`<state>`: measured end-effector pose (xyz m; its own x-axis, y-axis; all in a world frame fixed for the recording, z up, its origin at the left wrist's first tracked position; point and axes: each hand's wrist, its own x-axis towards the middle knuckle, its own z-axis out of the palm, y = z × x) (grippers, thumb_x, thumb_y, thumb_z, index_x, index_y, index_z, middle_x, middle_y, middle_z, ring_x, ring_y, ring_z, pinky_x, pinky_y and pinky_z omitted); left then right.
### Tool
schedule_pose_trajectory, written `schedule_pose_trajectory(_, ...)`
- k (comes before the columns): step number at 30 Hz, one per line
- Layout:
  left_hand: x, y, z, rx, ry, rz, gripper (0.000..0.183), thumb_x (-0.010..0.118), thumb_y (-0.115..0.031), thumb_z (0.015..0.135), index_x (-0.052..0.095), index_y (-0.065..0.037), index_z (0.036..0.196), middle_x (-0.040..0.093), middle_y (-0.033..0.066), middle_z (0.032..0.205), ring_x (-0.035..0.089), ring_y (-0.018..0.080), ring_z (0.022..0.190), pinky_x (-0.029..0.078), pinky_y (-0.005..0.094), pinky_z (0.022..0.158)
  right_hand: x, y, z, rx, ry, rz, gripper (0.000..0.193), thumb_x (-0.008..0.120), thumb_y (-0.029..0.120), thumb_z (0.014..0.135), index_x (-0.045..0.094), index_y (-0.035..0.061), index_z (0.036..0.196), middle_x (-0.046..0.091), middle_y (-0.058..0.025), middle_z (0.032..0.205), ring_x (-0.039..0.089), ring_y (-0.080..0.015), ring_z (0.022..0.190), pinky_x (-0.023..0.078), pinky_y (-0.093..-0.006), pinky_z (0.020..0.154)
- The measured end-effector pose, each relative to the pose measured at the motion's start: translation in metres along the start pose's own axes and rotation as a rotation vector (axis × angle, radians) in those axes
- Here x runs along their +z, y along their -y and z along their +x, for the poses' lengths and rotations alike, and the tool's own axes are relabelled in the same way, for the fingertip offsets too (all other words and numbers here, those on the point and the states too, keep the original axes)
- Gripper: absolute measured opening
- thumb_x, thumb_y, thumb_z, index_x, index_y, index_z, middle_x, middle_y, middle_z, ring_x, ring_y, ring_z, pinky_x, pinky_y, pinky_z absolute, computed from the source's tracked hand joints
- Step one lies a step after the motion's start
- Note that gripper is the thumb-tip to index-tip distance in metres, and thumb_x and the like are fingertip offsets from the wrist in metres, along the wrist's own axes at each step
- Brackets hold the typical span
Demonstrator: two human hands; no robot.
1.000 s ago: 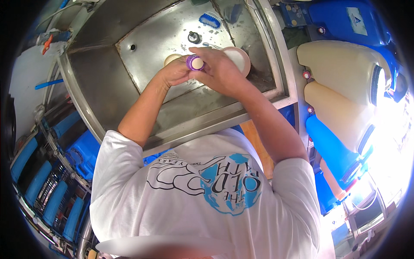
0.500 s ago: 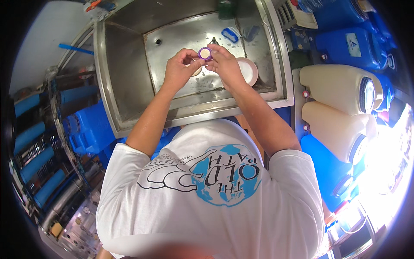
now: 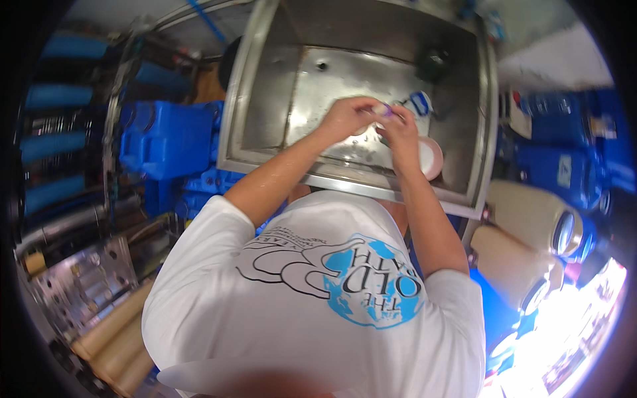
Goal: The person washes a small bowl and a lid in a stainless steel sink using a sponge and running water, then rinses them and places them on a nearby shelf. The person also handles cash and a small device on the counter during the process.
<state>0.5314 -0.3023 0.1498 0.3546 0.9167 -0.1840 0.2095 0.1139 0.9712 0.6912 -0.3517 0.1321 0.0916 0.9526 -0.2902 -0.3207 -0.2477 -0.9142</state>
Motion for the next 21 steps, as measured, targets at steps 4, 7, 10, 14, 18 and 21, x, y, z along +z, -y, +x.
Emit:
schedule_pose_trajectory(4, -0.018, 0.001, -0.013, 0.208, 0.134, 0.261, 0.032, 0.073, -0.027, 0.079, 0.071, -0.012, 0.107, 0.072, 0.0057, 0.089, 0.068, 0.0142, 0.072, 0.052, 0.0287, 0.069, -0.004, -0.001, -0.01, 0.17, -0.057, 0.131, 0.035, 0.061, 0.011, 0.092, 0.05, 0.0099, 0.125, 0.063, -0.0059, 0.106, 0.062, -0.0156, 0.095, 0.055, -0.0302, 0.08)
schedule_pose_trajectory(7, -0.024, 0.015, -0.02, 0.184, 0.099, 0.226, 0.034, 0.072, -0.034, 0.078, 0.072, -0.014, 0.105, 0.072, 0.0054, 0.087, 0.069, 0.0193, 0.079, 0.052, 0.0319, 0.073, 0.021, 0.012, -0.027, 0.171, -0.092, 0.109, 0.034, 0.063, 0.008, 0.09, 0.05, 0.0068, 0.122, 0.064, -0.0065, 0.103, 0.063, -0.016, 0.094, 0.056, -0.0286, 0.079)
schedule_pose_trajectory(10, -0.035, 0.011, -0.026, 0.128, 0.102, 0.282, 0.03, 0.07, -0.033, 0.079, 0.073, -0.014, 0.101, 0.072, 0.0056, 0.087, 0.069, 0.0224, 0.082, 0.053, 0.0343, 0.075, 0.03, -0.002, -0.033, 0.111, -0.14, 0.063, 0.034, 0.063, 0.005, 0.089, 0.051, 0.0063, 0.121, 0.065, -0.007, 0.103, 0.064, -0.0151, 0.089, 0.055, -0.027, 0.077)
schedule_pose_trajectory(14, -0.05, 0.01, -0.026, 0.137, 0.15, 0.388, 0.024, 0.066, -0.031, 0.08, 0.075, -0.013, 0.095, 0.072, 0.0085, 0.089, 0.069, 0.0257, 0.085, 0.054, 0.0378, 0.078, 0.059, -0.007, -0.045, 0.024, -0.226, -0.034, 0.032, 0.065, 0.001, 0.086, 0.051, 0.0058, 0.114, 0.064, -0.0045, 0.099, 0.064, -0.0107, 0.08, 0.051, -0.0188, 0.065)
schedule_pose_trajectory(18, -0.06, 0.007, -0.029, 0.162, 0.137, 0.508, 0.019, 0.066, -0.028, 0.079, 0.075, -0.015, 0.088, 0.072, 0.0099, 0.085, 0.069, 0.0293, 0.084, 0.054, 0.0402, 0.076, 0.076, -0.012, -0.048, -0.061, -0.283, -0.142, 0.03, 0.066, 0.002, 0.086, 0.051, 0.0063, 0.111, 0.064, -0.0024, 0.094, 0.061, -0.0057, 0.073, 0.045, -0.0154, 0.056)
schedule_pose_trajectory(21, -0.06, 0.01, -0.023, 0.211, 0.105, 0.598, 0.018, 0.066, -0.027, 0.078, 0.074, -0.012, 0.082, 0.071, 0.013, 0.082, 0.07, 0.0312, 0.082, 0.055, 0.042, 0.073, 0.084, -0.015, -0.047, -0.127, -0.286, -0.171, 0.03, 0.066, 0.002, 0.086, 0.051, 0.0063, 0.111, 0.064, -0.0012, 0.092, 0.058, -0.0036, 0.072, 0.042, -0.0146, 0.054)
